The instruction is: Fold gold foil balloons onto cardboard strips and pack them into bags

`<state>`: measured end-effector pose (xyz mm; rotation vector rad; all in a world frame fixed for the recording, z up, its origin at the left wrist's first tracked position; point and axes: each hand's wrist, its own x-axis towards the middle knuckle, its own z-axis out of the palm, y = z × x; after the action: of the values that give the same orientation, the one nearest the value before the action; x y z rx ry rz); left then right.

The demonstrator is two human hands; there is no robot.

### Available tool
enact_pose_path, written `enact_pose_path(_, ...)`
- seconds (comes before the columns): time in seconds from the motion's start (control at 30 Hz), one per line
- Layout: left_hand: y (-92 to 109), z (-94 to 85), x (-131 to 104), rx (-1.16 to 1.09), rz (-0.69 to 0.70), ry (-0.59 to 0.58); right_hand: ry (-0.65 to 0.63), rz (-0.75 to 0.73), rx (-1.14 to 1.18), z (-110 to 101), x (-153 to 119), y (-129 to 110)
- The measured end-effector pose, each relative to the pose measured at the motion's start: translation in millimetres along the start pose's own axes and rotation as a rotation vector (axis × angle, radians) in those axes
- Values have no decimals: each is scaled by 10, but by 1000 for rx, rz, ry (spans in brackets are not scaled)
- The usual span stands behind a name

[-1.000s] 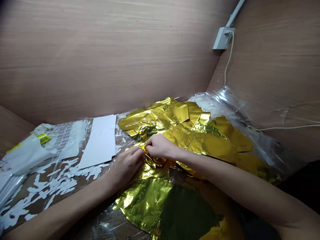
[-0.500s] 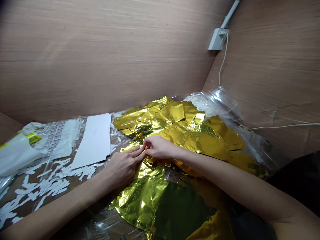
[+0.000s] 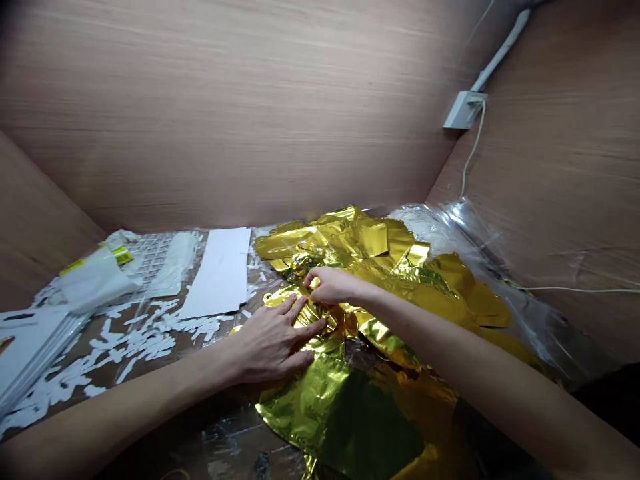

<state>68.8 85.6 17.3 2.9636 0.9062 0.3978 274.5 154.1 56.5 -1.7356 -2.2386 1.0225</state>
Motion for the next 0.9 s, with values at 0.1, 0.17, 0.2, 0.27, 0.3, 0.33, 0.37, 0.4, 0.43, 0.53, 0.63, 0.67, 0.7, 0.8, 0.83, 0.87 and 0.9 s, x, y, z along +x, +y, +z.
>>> enact_pose_path(0.1, 27, -18, -16, -12, 14, 16, -48, -38, -20, 28, 36, -28)
enact_pose_path(0.17, 8, -90, -1, -37, 24, -19, -52, -78, -53, 49, 47, -16)
enact_pose_path(0.2, -23, -150, 10, -58, 19, -52, -38, -94, -58, 52, 49, -3)
enact_pose_path(0.27, -144, -308, 23, -90, -47, -109, 22, -129, -26, 36, 45, 33)
enact_pose_path(0.3, -232, -395, 18, -88, -108, -124, 60, -147, 8, 14, 37, 53)
enact_pose_path(0.33, -334, -480, 4, -67, -183, -129, 103, -164, 52, -16, 25, 72)
enact_pose_path(0.37, -444, -557, -19, -24, -260, -134, 148, -181, 104, -54, 11, 90)
enact_pose_path(0.4, -555, -626, -49, 22, -321, -167, 189, -202, 156, -101, -5, 102)
enact_pose_path(0.43, -660, -682, -81, 73, -379, -220, 225, -226, 202, -155, -19, 108)
enact_pose_path(0.53, -879, -789, -164, 188, -550, -420, 303, -292, 309, -356, -49, 61)
enact_pose_path(0.63, -913, -829, -192, 224, -563, -465, 342, -350, 388, -563, -49, -70)
enact_pose_path(0.67, -894, -835, -194, 218, -541, -470, 350, -369, 412, -615, -44, -118)
enact_pose_path(0.7, -869, -840, -196, 205, -520, -468, 355, -389, 434, -654, -38, -161)
enact_pose_path(0.8, -804, -852, -248, 153, -530, -388, 345, -443, 470, -704, -30, -230)
enact_pose_path(0.83, -795, -863, -290, 149, -580, -315, 340, -455, 472, -709, -34, -234)
enact_pose_path(0.87, -793, -883, -346, 153, -644, -217, 338, -460, 474, -715, -44, -230)
enact_pose_path(0.9, -798, -917, -415, 163, -710, -92, 340, -456, 478, -725, -59, -223)
